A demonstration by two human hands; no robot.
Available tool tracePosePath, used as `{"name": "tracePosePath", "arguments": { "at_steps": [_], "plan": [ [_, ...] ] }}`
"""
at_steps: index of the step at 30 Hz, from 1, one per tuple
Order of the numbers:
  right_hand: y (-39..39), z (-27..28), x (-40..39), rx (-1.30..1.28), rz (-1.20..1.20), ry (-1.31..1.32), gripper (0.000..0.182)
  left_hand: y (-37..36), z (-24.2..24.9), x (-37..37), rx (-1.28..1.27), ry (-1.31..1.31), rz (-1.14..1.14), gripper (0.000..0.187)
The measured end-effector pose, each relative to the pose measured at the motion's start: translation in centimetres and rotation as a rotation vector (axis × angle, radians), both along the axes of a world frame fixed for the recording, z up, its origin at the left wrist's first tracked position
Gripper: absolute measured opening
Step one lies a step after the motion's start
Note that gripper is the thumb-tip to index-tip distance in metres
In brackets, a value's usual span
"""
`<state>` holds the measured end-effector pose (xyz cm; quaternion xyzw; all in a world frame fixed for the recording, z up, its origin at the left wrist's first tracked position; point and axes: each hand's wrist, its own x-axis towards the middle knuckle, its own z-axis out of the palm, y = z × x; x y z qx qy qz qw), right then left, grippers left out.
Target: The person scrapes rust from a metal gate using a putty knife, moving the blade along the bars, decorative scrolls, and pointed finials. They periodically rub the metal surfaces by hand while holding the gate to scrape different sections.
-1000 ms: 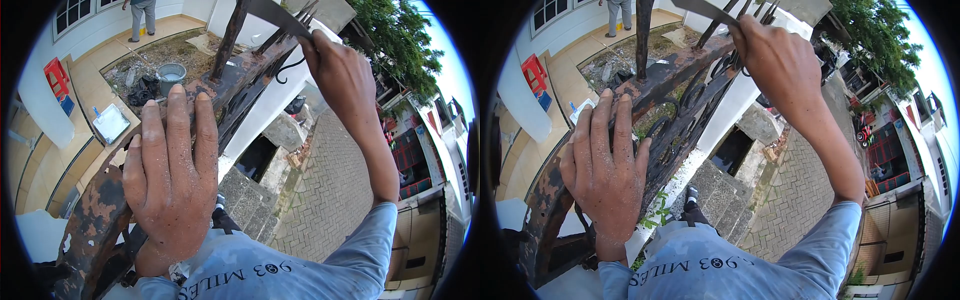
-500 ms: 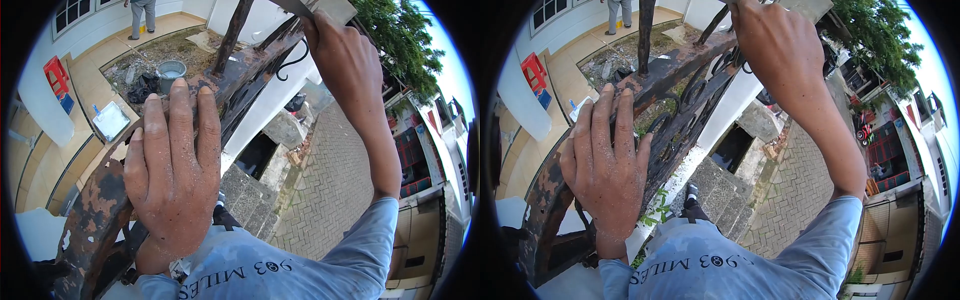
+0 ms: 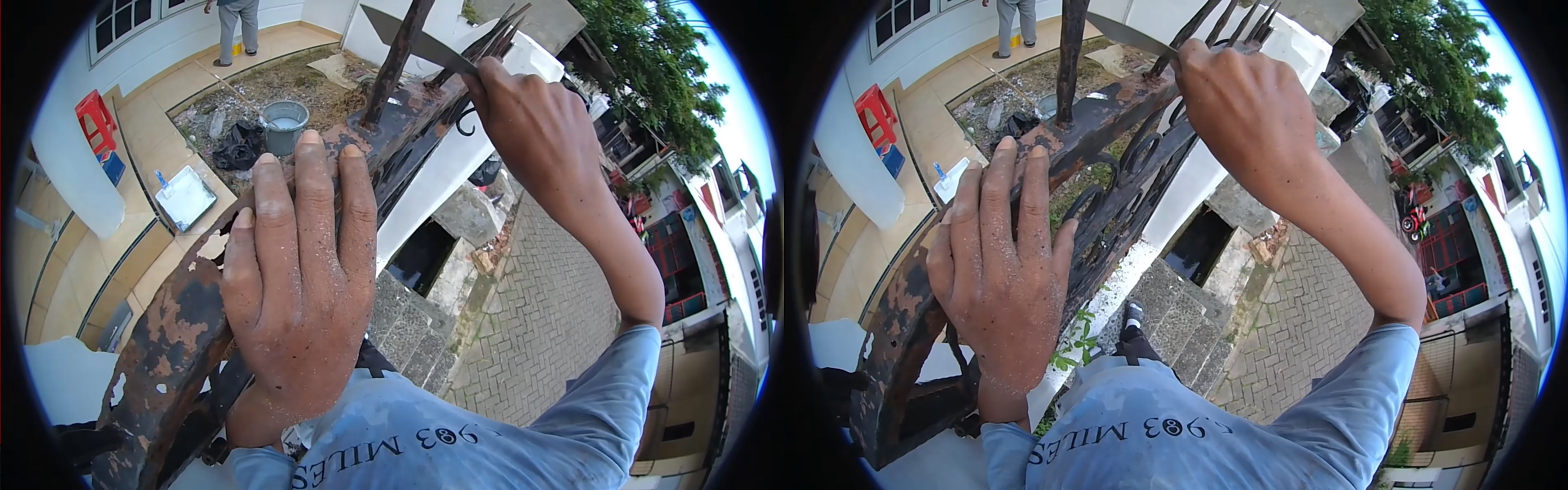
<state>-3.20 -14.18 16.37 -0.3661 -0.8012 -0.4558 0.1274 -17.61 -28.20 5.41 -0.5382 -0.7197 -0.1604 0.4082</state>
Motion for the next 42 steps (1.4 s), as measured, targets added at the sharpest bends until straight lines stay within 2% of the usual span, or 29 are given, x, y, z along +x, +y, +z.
{"name": "tracePosePath", "arguments": {
  "at_steps": [1,2,3,5,7,11,13,14,17,19,21,22,25,29,31,32,33,35,37,41,42],
  "plan": [
    [0.0,-0.5,-0.1,0.029,0.033,-0.051,0.027,0.0,0.1,0.0,0.008,-0.004,-0.005,0.073],
    [-0.1,0.7,0.1,-0.068,-0.044,0.034,0.029,0.1,0.1,0.1,0.013,-0.012,-0.009,0.073],
    [0.2,1.5,0.6,-0.002,-0.019,0.143,0.029,0.0,0.1,0.1,0.016,-0.023,-0.016,0.073],
    [1.2,0.2,1.4,0.048,0.034,0.151,0.031,-0.1,0.2,0.1,0.005,-0.026,-0.017,0.073],
    [1.0,-1.6,1.5,-0.014,0.004,0.043,0.033,0.0,0.4,0.0,0.010,-0.018,-0.018,0.073],
    [3.4,0.4,3.5,0.072,0.179,0.247,0.027,0.0,0.1,0.2,0.015,-0.032,-0.016,0.073],
    [5.1,-1.6,4.0,0.093,0.284,0.035,0.028,0.1,0.1,0.0,0.027,-0.015,-0.013,0.073],
    [6.1,-1.6,4.5,0.124,0.337,0.023,0.029,0.1,0.0,0.0,0.029,-0.008,-0.010,0.073],
    [8.0,-0.5,4.9,0.090,0.497,0.288,0.026,0.1,0.0,0.2,0.039,-0.030,-0.007,0.073],
    [8.3,-1.1,4.5,0.147,0.525,0.057,0.025,0.1,0.0,0.1,0.038,-0.033,-0.006,0.072],
    [8.5,0.0,4.7,0.066,0.498,0.230,0.023,0.1,-0.1,0.1,0.030,-0.030,-0.002,0.072],
    [8.7,0.0,4.4,0.056,0.586,0.362,0.023,0.0,-0.2,0.0,0.027,-0.032,-0.007,0.072],
    [8.9,-2.0,4.3,0.105,0.515,0.034,0.023,0.0,-0.1,0.0,0.035,-0.046,-0.021,0.072],
    [10.0,-1.4,4.6,0.021,0.566,0.280,0.025,0.0,-0.2,0.1,0.041,-0.081,-0.029,0.070],
    [10.1,-2.0,4.3,0.150,0.602,0.050,0.025,0.0,0.0,0.2,0.041,-0.087,-0.036,0.070],
    [10.1,-1.3,4.5,0.173,0.607,0.024,0.026,0.0,0.0,0.2,0.048,-0.090,-0.038,0.070],
    [9.9,-0.6,4.6,0.100,0.539,0.156,0.026,0.1,0.0,0.2,0.054,-0.094,-0.040,0.070],
    [10.1,-0.8,4.6,0.068,0.591,0.209,0.026,0.0,-0.2,0.2,0.056,-0.110,-0.056,0.070],
    [10.1,-1.5,4.5,0.146,0.603,0.017,0.025,0.0,-0.1,0.2,0.066,-0.116,-0.062,0.069],
    [9.7,-0.5,4.3,0.040,0.580,0.222,0.025,0.1,-0.2,0.3,0.080,-0.123,-0.045,0.068],
    [9.8,-1.1,4.3,0.086,0.579,0.112,0.025,0.1,-0.2,0.3,0.086,-0.116,-0.045,0.067]
  ]
}}
